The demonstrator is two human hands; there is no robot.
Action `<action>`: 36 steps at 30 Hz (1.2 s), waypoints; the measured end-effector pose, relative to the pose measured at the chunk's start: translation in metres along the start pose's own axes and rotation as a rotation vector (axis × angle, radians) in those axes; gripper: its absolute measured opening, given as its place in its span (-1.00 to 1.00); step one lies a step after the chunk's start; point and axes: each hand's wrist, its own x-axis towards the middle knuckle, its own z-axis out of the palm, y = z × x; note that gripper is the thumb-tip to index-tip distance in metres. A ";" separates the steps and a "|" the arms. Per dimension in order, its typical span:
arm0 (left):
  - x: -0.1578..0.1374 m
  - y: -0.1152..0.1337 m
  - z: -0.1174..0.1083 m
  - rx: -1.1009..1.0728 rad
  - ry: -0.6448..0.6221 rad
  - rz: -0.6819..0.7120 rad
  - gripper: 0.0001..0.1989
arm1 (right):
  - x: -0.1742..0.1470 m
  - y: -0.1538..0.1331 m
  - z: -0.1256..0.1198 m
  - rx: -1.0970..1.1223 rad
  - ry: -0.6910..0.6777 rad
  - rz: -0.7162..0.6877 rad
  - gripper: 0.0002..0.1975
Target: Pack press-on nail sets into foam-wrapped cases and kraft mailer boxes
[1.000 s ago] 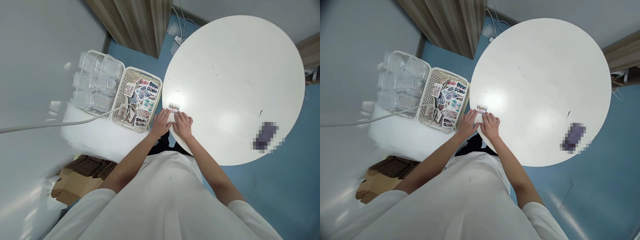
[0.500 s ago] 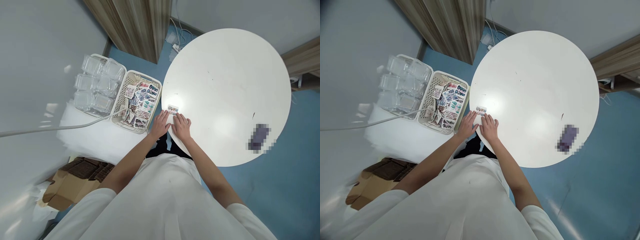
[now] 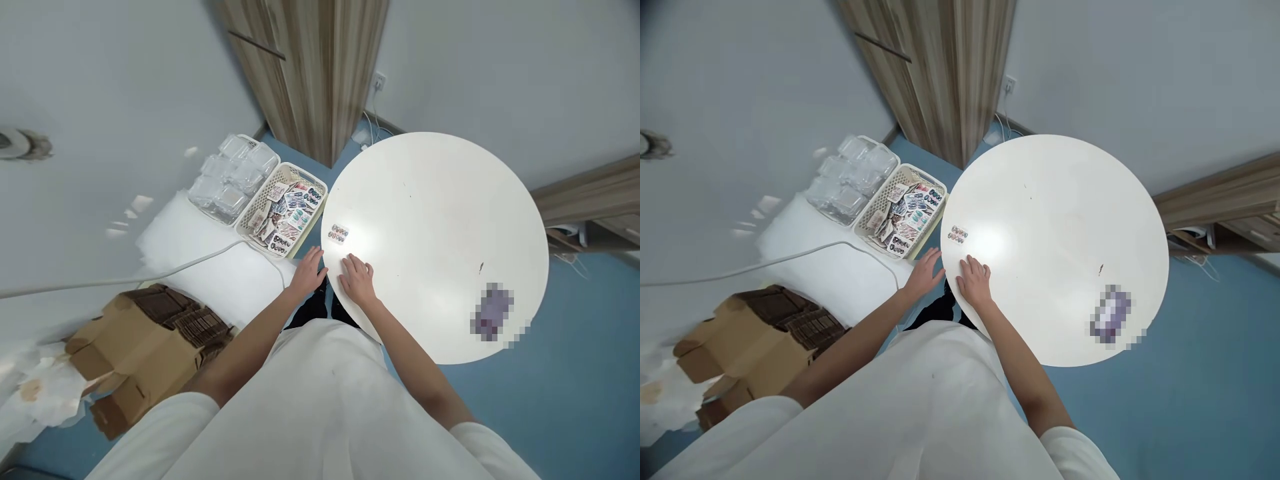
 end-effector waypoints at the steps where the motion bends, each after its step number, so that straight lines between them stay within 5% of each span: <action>1: -0.008 0.003 0.001 -0.019 0.011 -0.041 -0.48 | -0.006 0.002 0.000 0.007 -0.014 -0.012 -0.56; 10: -0.055 0.006 -0.031 -0.163 -0.003 -0.355 -0.26 | -0.018 -0.024 -0.008 0.032 -0.373 -0.253 -0.62; 15: -0.072 -0.010 -0.071 -0.153 -0.037 -0.411 -0.26 | 0.010 -0.070 -0.010 0.114 -0.377 -0.403 -0.61; 21: -0.088 -0.038 -0.116 -0.174 0.157 -0.408 -0.32 | 0.062 -0.137 -0.011 0.241 -0.383 -0.485 -0.61; 24: -0.085 -0.049 -0.128 -0.304 0.296 -0.433 -0.38 | 0.077 -0.164 -0.009 0.460 -0.360 -0.412 -0.62; 29: -0.071 -0.057 -0.132 -0.777 0.485 -0.543 -0.57 | 0.088 -0.190 -0.001 0.965 -0.352 -0.046 -0.64; 32: -0.061 -0.068 -0.136 -0.816 0.594 -0.545 -0.61 | 0.106 -0.198 0.003 1.050 -0.285 0.089 -0.63; 36: -0.040 -0.093 -0.153 -0.780 0.674 -0.574 -0.58 | 0.148 -0.210 0.003 1.077 -0.195 0.096 -0.58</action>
